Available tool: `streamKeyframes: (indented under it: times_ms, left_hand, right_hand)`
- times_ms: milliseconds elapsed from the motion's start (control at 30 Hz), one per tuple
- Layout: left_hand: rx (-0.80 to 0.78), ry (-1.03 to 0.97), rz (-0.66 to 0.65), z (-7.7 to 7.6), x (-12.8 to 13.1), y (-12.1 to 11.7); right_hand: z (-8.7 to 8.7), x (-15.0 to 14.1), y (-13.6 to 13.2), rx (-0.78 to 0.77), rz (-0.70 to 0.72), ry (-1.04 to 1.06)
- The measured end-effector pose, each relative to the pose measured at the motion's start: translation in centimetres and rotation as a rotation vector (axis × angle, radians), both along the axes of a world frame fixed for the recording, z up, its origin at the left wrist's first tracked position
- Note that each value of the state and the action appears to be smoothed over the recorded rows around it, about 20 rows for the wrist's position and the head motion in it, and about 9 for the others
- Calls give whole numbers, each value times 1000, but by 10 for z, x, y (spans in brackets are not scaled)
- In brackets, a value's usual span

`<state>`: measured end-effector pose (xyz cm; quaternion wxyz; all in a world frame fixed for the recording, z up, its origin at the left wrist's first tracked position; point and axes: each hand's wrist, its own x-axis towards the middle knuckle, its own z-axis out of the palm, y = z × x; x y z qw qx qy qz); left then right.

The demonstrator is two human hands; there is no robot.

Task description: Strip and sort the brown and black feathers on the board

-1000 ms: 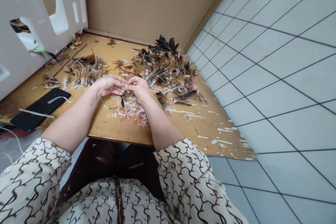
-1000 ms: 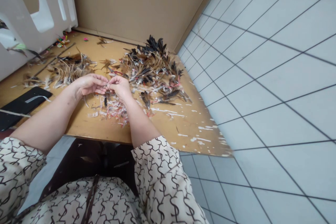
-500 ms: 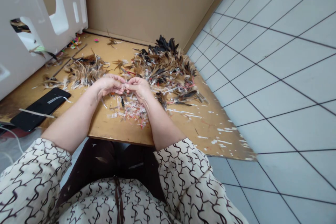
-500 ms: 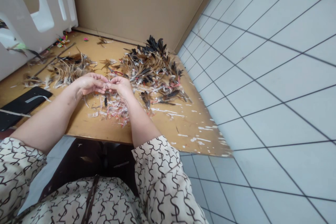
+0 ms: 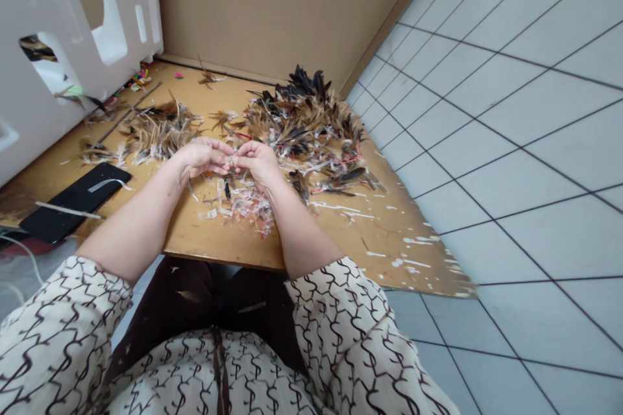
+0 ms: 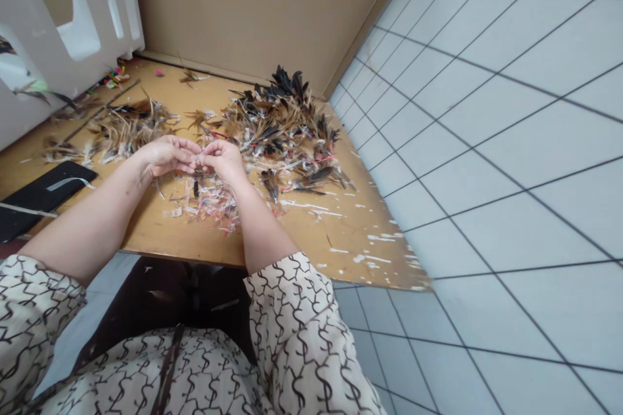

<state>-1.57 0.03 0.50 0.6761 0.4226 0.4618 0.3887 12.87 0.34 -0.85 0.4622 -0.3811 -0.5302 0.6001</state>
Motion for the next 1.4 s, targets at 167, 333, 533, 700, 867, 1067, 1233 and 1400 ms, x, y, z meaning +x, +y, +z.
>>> streamKeyframes:
  times_ms: [167, 333, 533, 700, 867, 1067, 1233, 1400]
  left_hand:
    - [-8, 23, 23, -1, -1, 2]
    - [-23, 60, 62, 0, 3, 1]
    - [-76, 103, 72, 3, 11, -4]
    - [-74, 72, 49, 2, 12, -5]
    - [-22, -31, 28, -3, 8, -1]
    - [-7, -45, 62, -2, 9, -2]
    - [21, -27, 86, 0, 11, -4]
    - [100, 17, 117, -1, 13, -5]
  right_hand:
    - [-1, -1, 0, 99, -37, -103]
    - [-4, -3, -1, 383, -145, -373]
    - [-6, -3, -5, 710, -150, -695]
    - [-8, -3, -3, 789, -174, -755]
    - [-10, -1, -1, 849, -238, -679]
    - [-11, -3, -2, 874, -264, -598]
    - [-12, -4, -1, 838, -290, -561]
    - [-12, -3, 1, 794, -316, -520]
